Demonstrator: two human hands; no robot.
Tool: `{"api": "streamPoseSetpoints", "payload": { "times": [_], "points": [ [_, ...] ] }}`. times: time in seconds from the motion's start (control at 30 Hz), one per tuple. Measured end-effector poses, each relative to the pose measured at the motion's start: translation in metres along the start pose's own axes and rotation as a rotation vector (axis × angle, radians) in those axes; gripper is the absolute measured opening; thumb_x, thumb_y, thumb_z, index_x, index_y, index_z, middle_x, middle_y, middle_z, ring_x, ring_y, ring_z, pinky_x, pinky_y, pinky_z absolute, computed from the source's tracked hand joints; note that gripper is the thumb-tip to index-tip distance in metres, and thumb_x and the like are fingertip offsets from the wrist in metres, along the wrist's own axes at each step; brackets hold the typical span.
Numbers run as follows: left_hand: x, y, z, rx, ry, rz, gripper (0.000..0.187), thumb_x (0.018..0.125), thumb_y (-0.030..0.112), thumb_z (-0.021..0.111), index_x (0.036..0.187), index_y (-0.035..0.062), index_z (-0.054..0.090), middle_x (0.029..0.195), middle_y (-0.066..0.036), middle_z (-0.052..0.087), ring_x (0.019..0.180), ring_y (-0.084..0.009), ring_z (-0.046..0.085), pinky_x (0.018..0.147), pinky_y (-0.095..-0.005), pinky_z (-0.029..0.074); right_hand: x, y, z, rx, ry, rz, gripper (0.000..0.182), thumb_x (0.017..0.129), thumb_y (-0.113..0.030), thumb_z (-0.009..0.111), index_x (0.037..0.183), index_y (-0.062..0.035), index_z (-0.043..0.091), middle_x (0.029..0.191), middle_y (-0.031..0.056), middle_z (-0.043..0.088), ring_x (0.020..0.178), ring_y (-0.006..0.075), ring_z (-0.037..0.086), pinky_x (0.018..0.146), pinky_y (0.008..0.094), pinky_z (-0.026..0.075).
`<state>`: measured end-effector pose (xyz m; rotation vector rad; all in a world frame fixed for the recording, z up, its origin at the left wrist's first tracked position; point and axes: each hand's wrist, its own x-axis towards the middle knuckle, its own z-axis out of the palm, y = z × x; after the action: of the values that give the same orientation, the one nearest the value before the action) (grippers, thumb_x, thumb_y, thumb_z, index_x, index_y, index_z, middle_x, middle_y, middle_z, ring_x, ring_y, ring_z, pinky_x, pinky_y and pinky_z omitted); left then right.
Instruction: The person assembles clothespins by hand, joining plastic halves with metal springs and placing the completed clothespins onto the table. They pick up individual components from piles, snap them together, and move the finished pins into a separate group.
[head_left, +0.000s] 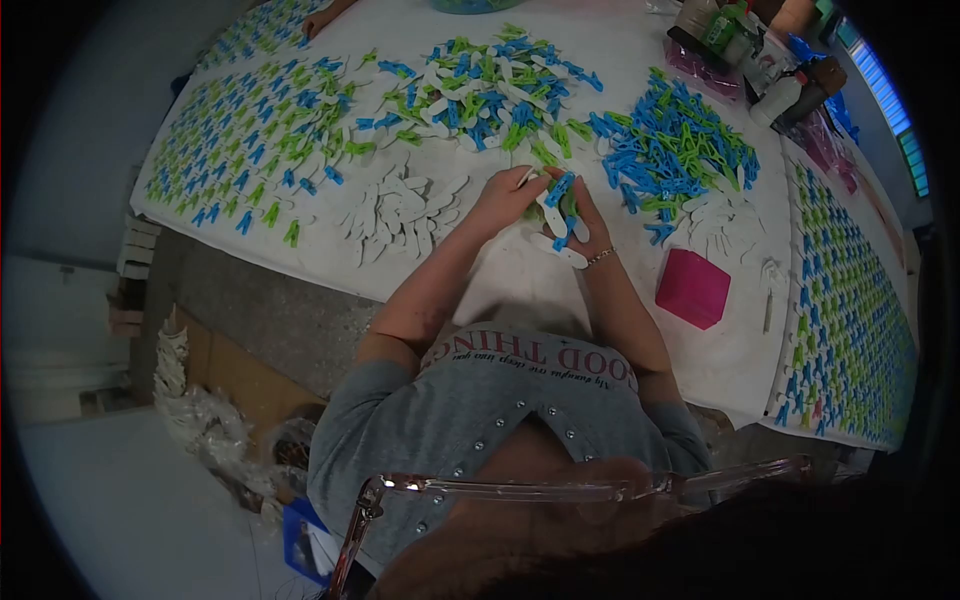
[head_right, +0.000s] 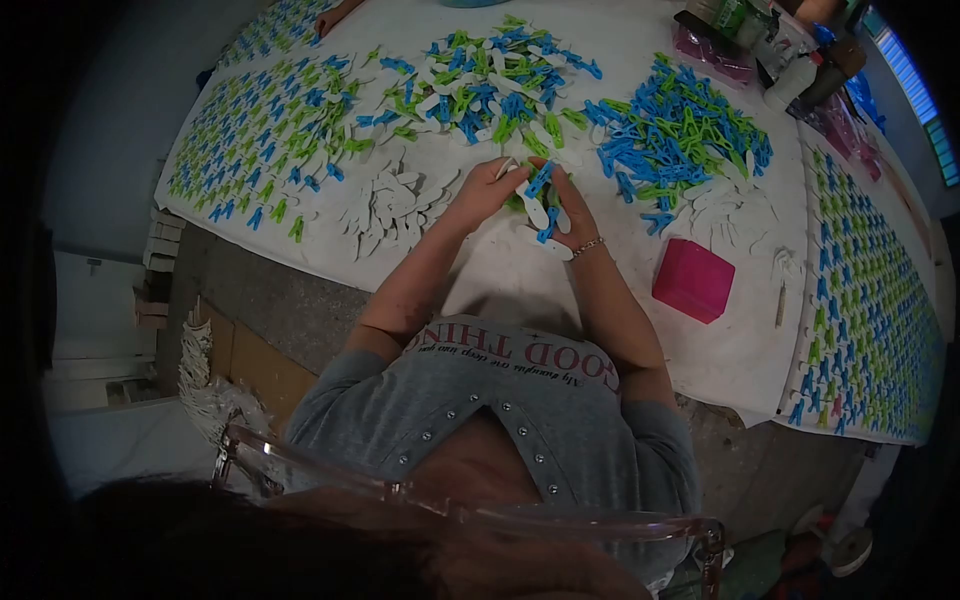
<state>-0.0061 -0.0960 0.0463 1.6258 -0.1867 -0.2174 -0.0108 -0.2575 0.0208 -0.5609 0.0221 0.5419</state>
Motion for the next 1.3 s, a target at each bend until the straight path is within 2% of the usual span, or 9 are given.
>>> {"api": "streamPoseSetpoints", "payload": {
  "times": [0.1, 0.2, 0.3, 0.6, 0.73, 0.8, 0.9, 1.07, 1.3],
  "points": [
    [0.006, -0.012, 0.008, 0.187, 0.065, 0.253, 0.024, 0.088, 0.025, 0.057, 0.075, 0.0058, 0.056, 0.063, 0.003, 0.05, 0.057, -0.0059, 0.046, 0.048, -0.0232, 0.035, -0.001, 0.001, -0.002, -0.343, 0.06, -0.049, 0.035, 0.085, -0.038, 0.06, 0.111, -0.0138, 0.055, 0.088, 0.0007, 0.059, 0.072, 0.013, 0.059, 0.057, 0.0287, 0.053],
    [0.003, -0.007, 0.003, 0.36, 0.087, 0.183, 0.021, 0.088, 0.023, 0.056, 0.078, 0.0049, 0.057, 0.066, 0.002, 0.053, 0.064, -0.0085, 0.051, 0.054, -0.026, 0.04, 0.011, 0.004, -0.018, -0.195, 0.268, -0.079, 0.03, 0.086, -0.034, 0.058, 0.107, -0.0127, 0.055, 0.087, 0.0039, 0.059, 0.063, 0.0141, 0.057, 0.044, 0.0269, 0.046],
    [0.001, -0.011, -0.008, -0.091, 0.197, 0.106, 0.018, 0.088, 0.022, 0.055, 0.08, 0.0062, 0.056, 0.067, 0.001, 0.054, 0.065, -0.0094, 0.052, 0.054, -0.0247, 0.04, 0.015, -0.012, -0.042, 0.141, 0.112, -0.07, 0.026, 0.084, -0.028, 0.061, 0.103, -0.0113, 0.058, 0.081, 0.0063, 0.057, 0.063, 0.016, 0.053, 0.043, 0.0243, 0.041],
    [-0.022, -0.019, 0.024, -0.115, -0.171, -0.304, 0.017, 0.086, 0.02, 0.057, 0.081, 0.005, 0.053, 0.063, 0.001, 0.05, 0.05, -0.0076, 0.046, 0.045, -0.0223, 0.037, 0.015, -0.006, -0.039, 0.344, 0.037, -0.176, 0.022, 0.084, -0.028, 0.062, 0.098, -0.01, 0.061, 0.076, 0.0092, 0.061, 0.058, 0.0161, 0.055, 0.042, 0.0242, 0.039],
    [-0.032, -0.017, 0.014, -0.079, -0.128, -0.079, 0.018, 0.084, 0.019, 0.06, 0.081, 0.0037, 0.051, 0.068, 0.0, 0.052, 0.053, -0.0066, 0.045, 0.048, -0.0224, 0.037, 0.007, -0.02, -0.042, 0.412, 0.135, -0.235, 0.024, 0.085, -0.028, 0.061, 0.101, -0.0109, 0.059, 0.08, 0.0087, 0.057, 0.057, 0.0131, 0.051, 0.042, 0.023, 0.038],
    [-0.035, -0.015, 0.008, -0.151, -0.08, -0.042, 0.019, 0.084, 0.018, 0.061, 0.081, 0.0032, 0.051, 0.07, 0.0, 0.052, 0.056, -0.0068, 0.046, 0.05, -0.023, 0.038, 0.008, -0.029, -0.047, 0.256, 0.301, -0.439, 0.022, 0.085, -0.027, 0.061, 0.101, -0.0119, 0.057, 0.081, 0.0063, 0.056, 0.056, 0.0122, 0.05, 0.041, 0.0235, 0.037],
    [-0.041, -0.013, 0.007, -0.108, -0.099, 0.28, 0.018, 0.082, 0.017, 0.063, 0.081, 0.0038, 0.05, 0.071, -0.002, 0.054, 0.064, -0.0079, 0.051, 0.055, -0.0259, 0.041, 0.001, -0.017, -0.003, -0.058, 0.477, -0.54, 0.023, 0.086, -0.025, 0.06, 0.105, -0.0118, 0.057, 0.082, 0.0031, 0.054, 0.058, 0.0105, 0.05, 0.045, 0.0231, 0.039],
    [-0.052, 0.001, 0.032, 0.376, -0.018, 0.318, 0.018, 0.082, 0.016, 0.063, 0.086, 0.0053, 0.05, 0.074, -0.011, 0.056, 0.066, -0.0219, 0.058, 0.058, -0.0325, 0.044, -0.004, 0.019, 0.03, -0.395, 0.495, -0.538, 0.028, 0.088, -0.021, 0.057, 0.114, -0.0115, 0.055, 0.082, 0.0003, 0.052, 0.062, 0.008, 0.048, 0.053, 0.0213, 0.041],
    [-0.053, -0.014, 0.03, 0.43, 0.1, 0.616, 0.012, 0.085, 0.01, 0.06, 0.087, 0.0042, 0.049, 0.071, -0.011, 0.054, 0.061, -0.0233, 0.053, 0.058, -0.029, 0.042, -0.008, 0.001, 0.059, -0.376, 0.421, -0.513, 0.026, 0.089, -0.019, 0.056, 0.112, -0.0084, 0.053, 0.078, 0.0001, 0.049, 0.056, 0.0085, 0.045, 0.047, 0.0235, 0.039]
  ]
}}
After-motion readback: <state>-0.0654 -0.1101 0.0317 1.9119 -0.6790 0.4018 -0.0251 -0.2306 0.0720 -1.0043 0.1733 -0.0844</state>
